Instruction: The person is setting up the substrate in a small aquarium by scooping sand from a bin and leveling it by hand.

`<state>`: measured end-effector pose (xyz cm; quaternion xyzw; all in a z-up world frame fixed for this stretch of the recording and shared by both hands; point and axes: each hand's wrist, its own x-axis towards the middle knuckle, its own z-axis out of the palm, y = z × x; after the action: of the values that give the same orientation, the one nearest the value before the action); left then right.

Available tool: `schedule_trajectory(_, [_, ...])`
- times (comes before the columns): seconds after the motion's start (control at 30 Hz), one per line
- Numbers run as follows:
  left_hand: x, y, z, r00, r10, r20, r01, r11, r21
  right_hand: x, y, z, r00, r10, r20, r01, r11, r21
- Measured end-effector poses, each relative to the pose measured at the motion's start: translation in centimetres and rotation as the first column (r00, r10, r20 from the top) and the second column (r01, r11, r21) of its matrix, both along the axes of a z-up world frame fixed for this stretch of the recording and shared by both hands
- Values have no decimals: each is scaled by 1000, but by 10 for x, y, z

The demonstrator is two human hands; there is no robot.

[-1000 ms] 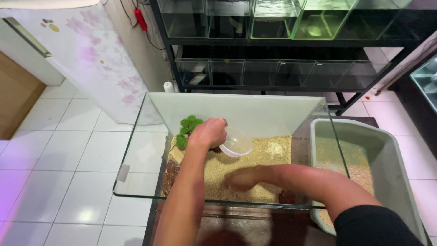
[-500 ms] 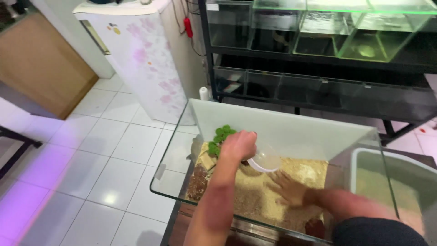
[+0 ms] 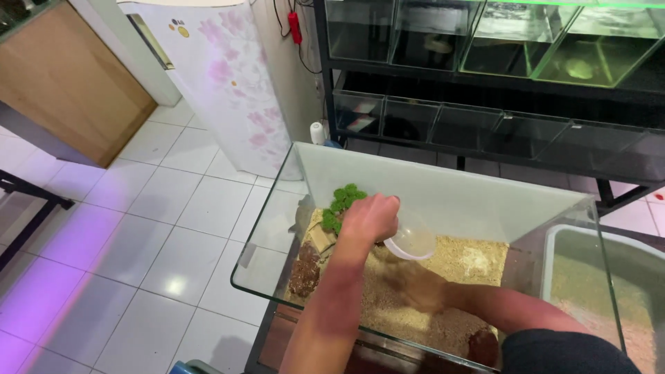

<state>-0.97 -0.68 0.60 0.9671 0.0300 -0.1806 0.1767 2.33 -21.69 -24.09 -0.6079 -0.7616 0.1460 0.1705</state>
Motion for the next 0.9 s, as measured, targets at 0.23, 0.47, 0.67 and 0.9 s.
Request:
schedule_trajectory(0.23, [0, 0, 0, 1000, -8, -10, 8, 1000, 10, -20, 29, -3, 973, 207, 101, -165, 932, -322])
schedule_trajectory(0.47, [2, 2, -5, 1000, 1, 11, -1, 1000, 13, -10, 73, 25, 914, 4, 405, 109, 961, -254])
schedule_trajectory(0.67, [2, 0, -1, 999, 14, -37, -15, 1000, -27, -26, 70, -19, 917, 285, 280, -192, 929, -316])
schedule_trajectory(0.9, [0, 2, 15, 1000, 5, -15, -4, 1000, 5, -7, 75, 28, 961, 248, 125, -158, 856, -492])
